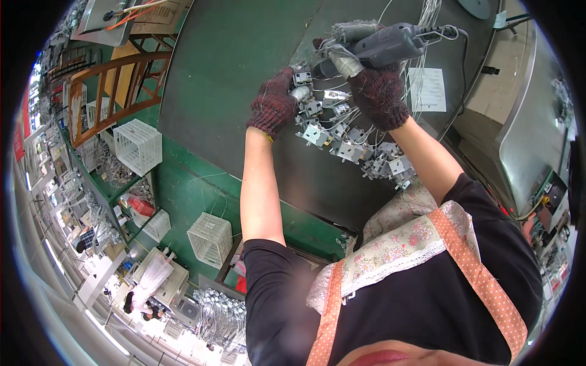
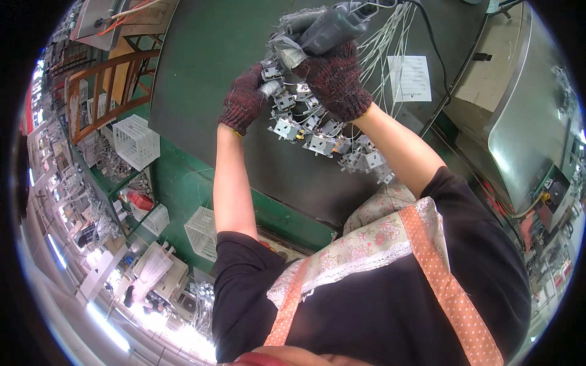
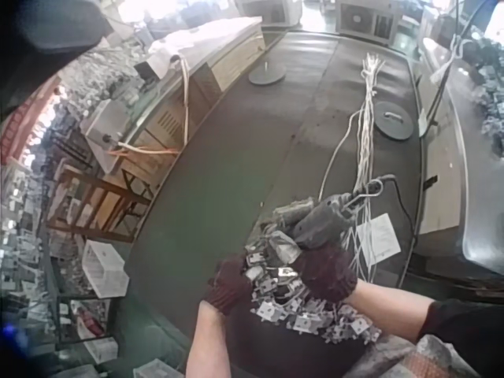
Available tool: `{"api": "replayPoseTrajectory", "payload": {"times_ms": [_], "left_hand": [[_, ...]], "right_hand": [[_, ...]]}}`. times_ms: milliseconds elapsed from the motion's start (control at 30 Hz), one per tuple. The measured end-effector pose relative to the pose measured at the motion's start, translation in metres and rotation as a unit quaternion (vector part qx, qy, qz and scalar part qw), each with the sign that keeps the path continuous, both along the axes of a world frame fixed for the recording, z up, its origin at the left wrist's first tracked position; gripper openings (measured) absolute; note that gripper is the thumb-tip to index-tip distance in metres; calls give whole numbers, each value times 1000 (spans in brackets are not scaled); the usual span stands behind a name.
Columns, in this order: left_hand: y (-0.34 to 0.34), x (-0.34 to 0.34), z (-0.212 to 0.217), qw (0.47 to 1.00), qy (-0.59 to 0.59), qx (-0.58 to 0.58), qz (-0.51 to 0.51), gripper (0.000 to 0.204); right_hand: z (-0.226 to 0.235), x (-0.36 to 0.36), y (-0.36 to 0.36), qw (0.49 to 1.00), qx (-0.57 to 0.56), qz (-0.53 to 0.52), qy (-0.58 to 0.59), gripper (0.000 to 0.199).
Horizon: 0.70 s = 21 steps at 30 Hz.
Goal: Assembling electrical switches and wiring harnesses at a factory workstation.
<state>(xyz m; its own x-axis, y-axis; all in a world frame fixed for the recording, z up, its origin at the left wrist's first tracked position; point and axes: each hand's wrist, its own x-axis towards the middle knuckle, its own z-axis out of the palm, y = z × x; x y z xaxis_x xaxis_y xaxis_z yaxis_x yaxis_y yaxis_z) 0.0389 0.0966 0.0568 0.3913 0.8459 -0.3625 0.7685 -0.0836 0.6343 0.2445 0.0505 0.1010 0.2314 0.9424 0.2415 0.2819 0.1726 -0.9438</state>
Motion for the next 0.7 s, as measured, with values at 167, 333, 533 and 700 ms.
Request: {"api": "replayPoseTrajectory", "payload": {"times_ms": [167,333,533,700], "left_hand": [[-1,3,4,999,40,25,-16,41],[0,3,-1,998,53,5,-15,41],[-6,8,7,992,77,98,-33,55],[-9,11,42,992,98,78,19,76]], "right_hand": [[7,-1,-5,998,-62,14,14,30],[11,3,-2,998,23,-5,59,26],[5,24,-11,995,-19,-24,94,21],[32,69,-31,969,-20,-80,234,26]]}}
